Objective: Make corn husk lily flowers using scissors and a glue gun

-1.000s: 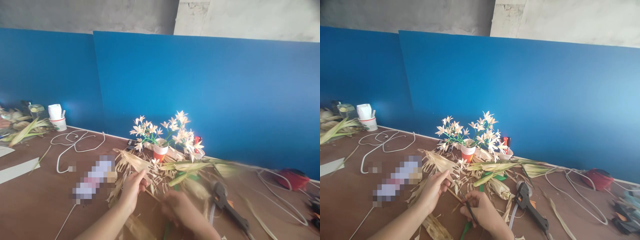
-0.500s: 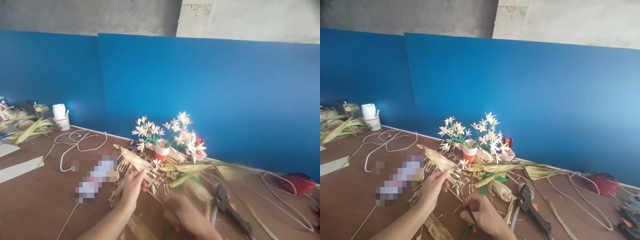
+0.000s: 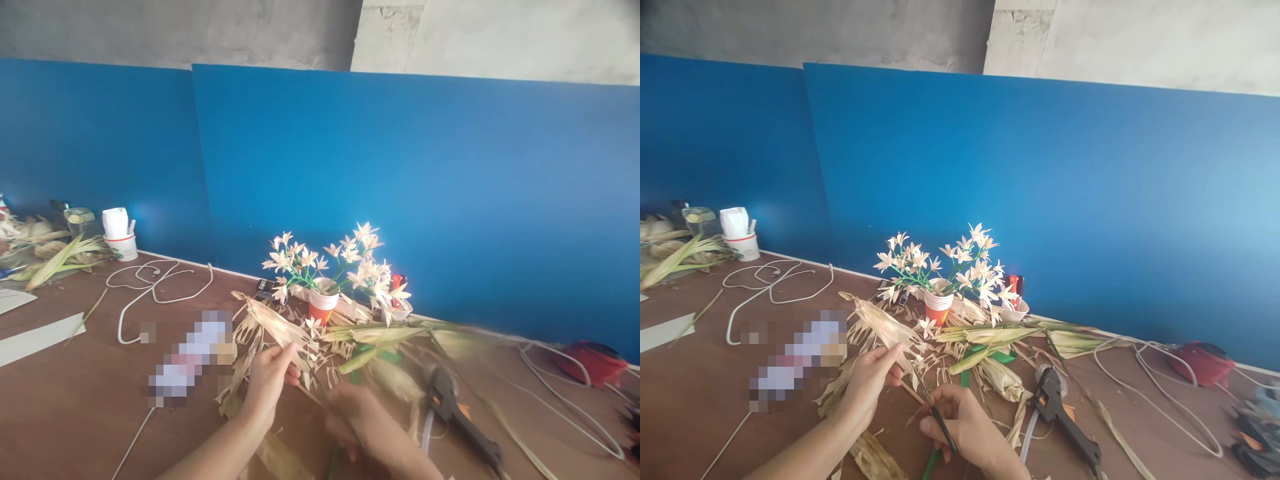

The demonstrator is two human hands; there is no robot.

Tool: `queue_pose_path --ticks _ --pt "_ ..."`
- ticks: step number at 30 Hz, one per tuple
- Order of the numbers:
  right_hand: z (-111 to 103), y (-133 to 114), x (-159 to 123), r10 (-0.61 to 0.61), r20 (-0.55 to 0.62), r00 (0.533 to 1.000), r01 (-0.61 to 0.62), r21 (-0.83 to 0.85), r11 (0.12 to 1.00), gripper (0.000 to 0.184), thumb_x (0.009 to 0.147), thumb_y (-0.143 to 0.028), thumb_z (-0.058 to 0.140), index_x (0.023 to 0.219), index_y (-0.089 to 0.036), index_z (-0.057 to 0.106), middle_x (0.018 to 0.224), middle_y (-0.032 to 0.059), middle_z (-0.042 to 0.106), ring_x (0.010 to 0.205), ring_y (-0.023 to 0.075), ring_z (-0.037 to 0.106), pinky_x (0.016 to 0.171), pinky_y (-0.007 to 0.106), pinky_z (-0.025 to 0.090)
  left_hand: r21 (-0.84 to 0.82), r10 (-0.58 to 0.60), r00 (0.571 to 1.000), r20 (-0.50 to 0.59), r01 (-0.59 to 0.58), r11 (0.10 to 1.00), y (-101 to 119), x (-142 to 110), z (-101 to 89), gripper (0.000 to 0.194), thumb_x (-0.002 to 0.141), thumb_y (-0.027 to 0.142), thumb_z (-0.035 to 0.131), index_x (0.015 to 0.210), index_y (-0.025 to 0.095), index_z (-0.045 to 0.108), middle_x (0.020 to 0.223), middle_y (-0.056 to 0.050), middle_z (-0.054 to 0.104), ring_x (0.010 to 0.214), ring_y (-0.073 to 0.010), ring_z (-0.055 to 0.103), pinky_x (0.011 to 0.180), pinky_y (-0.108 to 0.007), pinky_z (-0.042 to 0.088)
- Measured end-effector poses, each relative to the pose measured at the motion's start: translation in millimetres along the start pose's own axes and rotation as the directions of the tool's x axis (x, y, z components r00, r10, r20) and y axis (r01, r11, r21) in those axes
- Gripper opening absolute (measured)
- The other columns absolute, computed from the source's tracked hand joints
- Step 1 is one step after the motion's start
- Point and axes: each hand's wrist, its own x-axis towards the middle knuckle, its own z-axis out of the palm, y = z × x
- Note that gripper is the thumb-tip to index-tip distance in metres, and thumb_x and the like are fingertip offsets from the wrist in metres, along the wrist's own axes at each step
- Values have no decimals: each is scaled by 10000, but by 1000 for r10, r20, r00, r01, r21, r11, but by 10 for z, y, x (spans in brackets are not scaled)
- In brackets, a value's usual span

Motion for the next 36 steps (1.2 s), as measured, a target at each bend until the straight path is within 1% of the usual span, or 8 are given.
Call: queue_pose_path --ticks 6,9,12,15,23,26,29,36 --pt "11 -6 5 -18 -44 999 16 -53 998 261 670 -394 632 703 -163 515 466 -78 463 392 51 398 377 162 299 4 -8 1000 11 8 1000 -7 8 -2 364 659 491 688 571 144 620 433 3 575 412 -116 519 446 -204 390" --pt "-2 30 27 12 -22 1000 -13 -27 1000 317 648 -440 657 713 -168 508 455 -80 459 388 59 410 369 166 292 17 -15 1000 21 14 1000 -1 0 -3 385 649 515 685 562 147 613 429 5 571 402 -116 510 448 -211 385" --pt "-13 69 41 -7 -34 999 6 -3 1000 377 642 -506 654 731 -164 521 455 -71 471 388 64 415 366 170 284 33 -9 999 37 8 999 6 -14 -4 401 663 521 671 525 156 576 426 10 566 402 -110 500 460 -214 386" --pt "-18 92 45 -17 -38 999 17 4 1000 396 650 -517 657 766 -157 537 470 -62 493 387 61 408 367 169 277 40 0 999 46 -1 999 8 -21 -4 399 682 508 661 517 159 557 425 12 562 403 -105 492 465 -213 379" --pt "-49 148 79 -26 2 1000 25 30 999 428 642 -543 663 794 -163 538 438 -84 441 365 57 359 345 174 226 28 -4 999 53 3 1000 -19 -7 -6 398 691 504 652 522 162 541 426 18 555 396 -98 478 457 -209 355" --pt "-54 139 67 -40 16 999 40 10 999 406 657 -531 656 783 -163 539 436 -86 436 362 53 345 345 176 212 23 11 998 67 -12 1000 -23 2 -7 400 696 509 650 529 163 537 429 23 549 401 -96 478 458 -206 357" --pt "-48 113 40 -68 -8 998 68 -30 997 398 676 -532 638 773 -158 546 431 -87 425 363 53 343 352 178 219 18 10 997 82 -11 1000 -20 11 -9 396 696 509 653 538 164 538 428 25 548 401 -96 476 461 -206 361" --pt "-64 111 33 -71 -14 997 70 -56 996 433 650 -546 657 789 -149 557 451 -78 439 377 57 358 352 179 229 14 25 994 105 -27 1000 -30 23 -21 403 704 525 639 546 169 538 437 24 553 410 -104 480 467 -214 358"
